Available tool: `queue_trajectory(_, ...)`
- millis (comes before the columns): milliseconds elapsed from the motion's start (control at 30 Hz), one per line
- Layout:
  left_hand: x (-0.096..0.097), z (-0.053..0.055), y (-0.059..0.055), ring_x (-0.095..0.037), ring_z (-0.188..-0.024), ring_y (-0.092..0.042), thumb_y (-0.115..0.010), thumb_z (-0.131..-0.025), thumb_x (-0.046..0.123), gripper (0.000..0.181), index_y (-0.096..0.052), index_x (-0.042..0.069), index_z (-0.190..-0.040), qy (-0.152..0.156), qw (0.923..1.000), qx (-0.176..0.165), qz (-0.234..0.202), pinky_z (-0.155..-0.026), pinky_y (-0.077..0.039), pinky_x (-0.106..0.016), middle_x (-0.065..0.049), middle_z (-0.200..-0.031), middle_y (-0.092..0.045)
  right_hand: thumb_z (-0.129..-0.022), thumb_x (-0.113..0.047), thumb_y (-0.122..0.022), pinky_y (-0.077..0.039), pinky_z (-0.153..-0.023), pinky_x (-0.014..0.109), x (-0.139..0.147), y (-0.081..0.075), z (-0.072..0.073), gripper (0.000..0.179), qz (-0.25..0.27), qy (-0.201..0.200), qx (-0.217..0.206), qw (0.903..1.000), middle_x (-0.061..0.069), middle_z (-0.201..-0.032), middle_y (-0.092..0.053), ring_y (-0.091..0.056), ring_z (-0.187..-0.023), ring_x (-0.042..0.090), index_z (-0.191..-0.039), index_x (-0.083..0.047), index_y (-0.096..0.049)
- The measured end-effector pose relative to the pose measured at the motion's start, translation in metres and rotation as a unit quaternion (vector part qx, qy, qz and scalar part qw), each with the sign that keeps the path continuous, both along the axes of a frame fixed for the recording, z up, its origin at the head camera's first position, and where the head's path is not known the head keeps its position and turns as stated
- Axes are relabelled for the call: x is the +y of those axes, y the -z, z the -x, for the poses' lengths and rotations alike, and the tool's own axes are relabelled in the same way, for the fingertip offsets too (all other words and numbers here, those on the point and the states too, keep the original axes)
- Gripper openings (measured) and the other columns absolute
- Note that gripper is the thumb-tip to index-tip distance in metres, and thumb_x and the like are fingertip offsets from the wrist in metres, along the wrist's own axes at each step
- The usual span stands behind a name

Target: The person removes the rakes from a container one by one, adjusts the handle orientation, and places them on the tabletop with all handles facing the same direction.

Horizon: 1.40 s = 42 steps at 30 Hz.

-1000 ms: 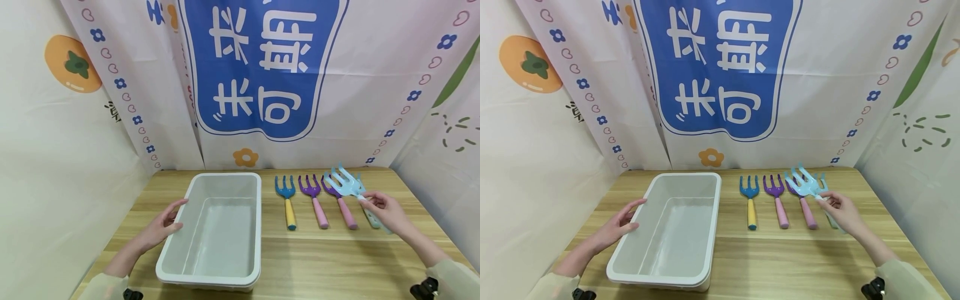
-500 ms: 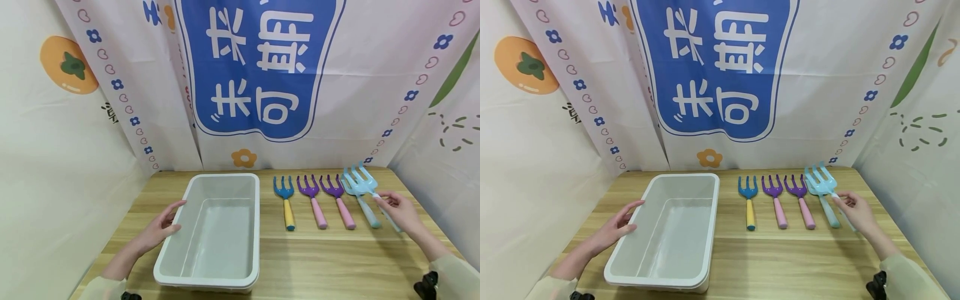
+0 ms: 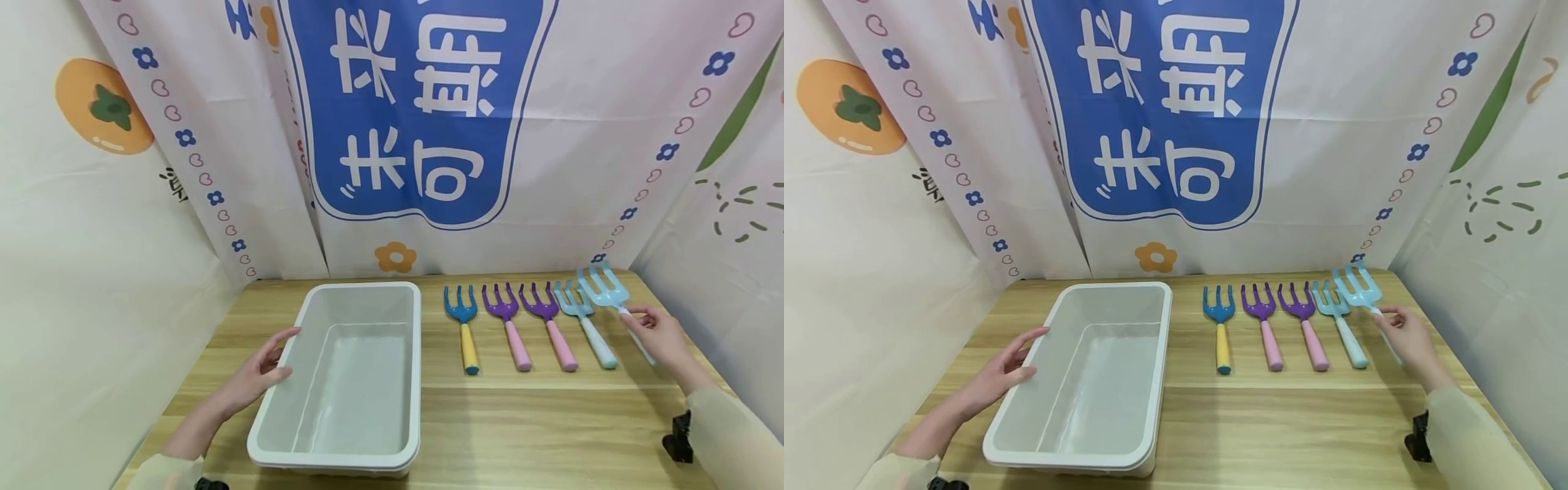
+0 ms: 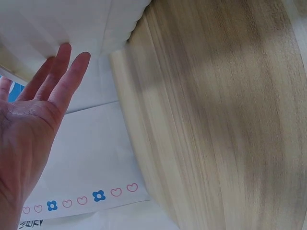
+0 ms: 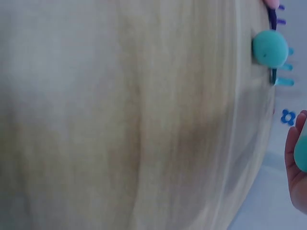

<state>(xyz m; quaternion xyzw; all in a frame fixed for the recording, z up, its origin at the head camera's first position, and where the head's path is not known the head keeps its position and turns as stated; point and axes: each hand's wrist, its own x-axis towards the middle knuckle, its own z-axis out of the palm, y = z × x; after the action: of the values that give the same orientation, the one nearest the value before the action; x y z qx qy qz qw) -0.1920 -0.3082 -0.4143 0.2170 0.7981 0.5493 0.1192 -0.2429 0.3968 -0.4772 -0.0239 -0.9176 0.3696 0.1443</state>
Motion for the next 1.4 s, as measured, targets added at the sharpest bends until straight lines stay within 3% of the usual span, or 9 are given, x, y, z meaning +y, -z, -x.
queue_trajectory(200,0.000,-0.001,-0.001,-0.022,-0.095,-0.064,-0.051,-0.100,0.005,0.060,-0.020,0.006,-0.151,0.000,1.0000,0.005,0.002,-0.072,-0.057,-0.043,-0.040,-0.123,-0.048,-0.100,-0.033,-0.053,-0.041,-0.062,0.031,0.012,0.009,0.006,0.046,-0.010,0.039,-0.036,0.9985,0.026,-0.095,-0.060,-0.053,-0.080,0.025,-0.119,0.009,-0.056)
queue_trajectory(433,0.001,0.001,-0.003,-0.022,-0.097,-0.063,-0.052,-0.100,0.007,0.061,-0.020,0.007,-0.152,-0.004,0.9999,0.005,0.011,-0.073,-0.056,-0.042,-0.039,-0.125,-0.048,-0.098,-0.028,-0.058,-0.039,-0.060,0.029,0.022,0.020,0.007,0.041,-0.033,0.043,-0.023,0.9983,0.023,-0.090,-0.061,-0.051,-0.073,0.016,-0.115,0.010,-0.058)
queue_trajectory(733,0.001,0.001,-0.004,-0.021,-0.096,-0.063,-0.052,-0.100,0.007,0.061,-0.020,0.008,-0.152,-0.003,1.0000,0.001,0.008,-0.072,-0.057,-0.043,-0.039,-0.126,-0.047,-0.099,-0.031,-0.055,-0.039,-0.067,0.040,0.022,0.021,0.010,0.045,-0.043,0.042,-0.037,0.9975,0.033,-0.098,-0.061,-0.055,-0.090,0.045,-0.117,0.010,-0.056)
queue_trajectory(1400,0.000,-0.001,-0.001,-0.021,-0.096,-0.063,-0.053,-0.100,0.008,0.061,-0.020,0.008,-0.152,-0.013,0.9998,-0.007,0.014,-0.073,-0.056,-0.042,-0.038,-0.126,-0.048,-0.101,-0.031,-0.053,-0.043,-0.076,0.055,0.019,0.022,0.011,0.048,-0.041,0.020,-0.066,0.9968,0.036,-0.109,-0.056,-0.052,-0.100,0.049,-0.123,0.012,-0.051)
